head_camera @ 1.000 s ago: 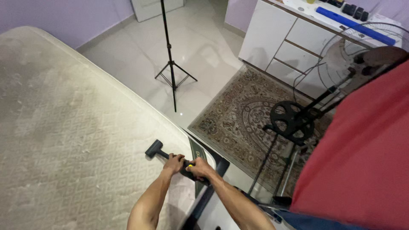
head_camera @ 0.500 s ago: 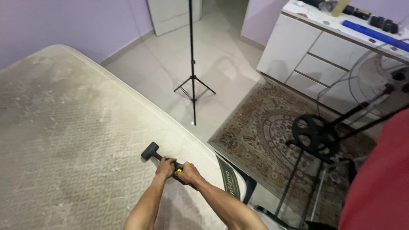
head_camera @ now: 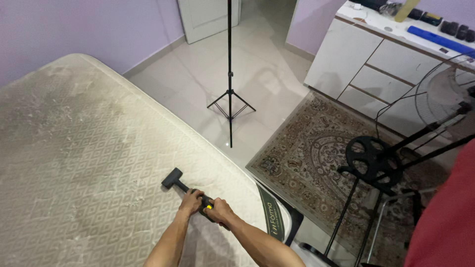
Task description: The person vacuums the top surface and the side edges of a mattress using a handheld vacuum attachment.
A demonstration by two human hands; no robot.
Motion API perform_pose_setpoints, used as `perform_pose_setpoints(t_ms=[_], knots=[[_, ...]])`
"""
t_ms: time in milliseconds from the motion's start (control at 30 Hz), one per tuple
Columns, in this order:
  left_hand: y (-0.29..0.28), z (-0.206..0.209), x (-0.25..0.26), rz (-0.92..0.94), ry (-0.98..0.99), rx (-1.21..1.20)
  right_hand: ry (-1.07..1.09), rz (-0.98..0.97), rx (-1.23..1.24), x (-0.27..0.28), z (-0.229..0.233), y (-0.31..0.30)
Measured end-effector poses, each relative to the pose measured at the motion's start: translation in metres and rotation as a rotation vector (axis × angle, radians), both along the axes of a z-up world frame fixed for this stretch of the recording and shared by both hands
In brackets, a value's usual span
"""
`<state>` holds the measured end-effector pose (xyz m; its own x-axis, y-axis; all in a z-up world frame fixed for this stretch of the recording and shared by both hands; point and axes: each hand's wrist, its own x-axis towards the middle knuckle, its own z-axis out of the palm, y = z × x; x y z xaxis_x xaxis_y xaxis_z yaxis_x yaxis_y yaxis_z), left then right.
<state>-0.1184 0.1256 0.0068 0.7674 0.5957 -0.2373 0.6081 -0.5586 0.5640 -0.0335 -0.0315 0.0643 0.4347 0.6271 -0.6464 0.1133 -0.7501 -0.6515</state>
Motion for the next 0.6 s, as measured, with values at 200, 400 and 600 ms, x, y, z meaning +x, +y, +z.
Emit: perform_pose_setpoints(t_ms=[200, 400, 600], knots=[[-0.036, 0.004, 0.016, -0.009, 0.218, -0.073, -0.116, 0.042, 0.137, 0.012, -0.026, -0.036], [-0.099, 0.003, 0.025, -0.010, 0.304, -0.164, 0.082, -0.053, 0.007, 0.014, 0.019, -0.103], [-0.167, 0.002, 0.035, -0.033, 0.278, -0.146, -0.083, 0.020, 0.025, 0.026, 0.009, -0.173]])
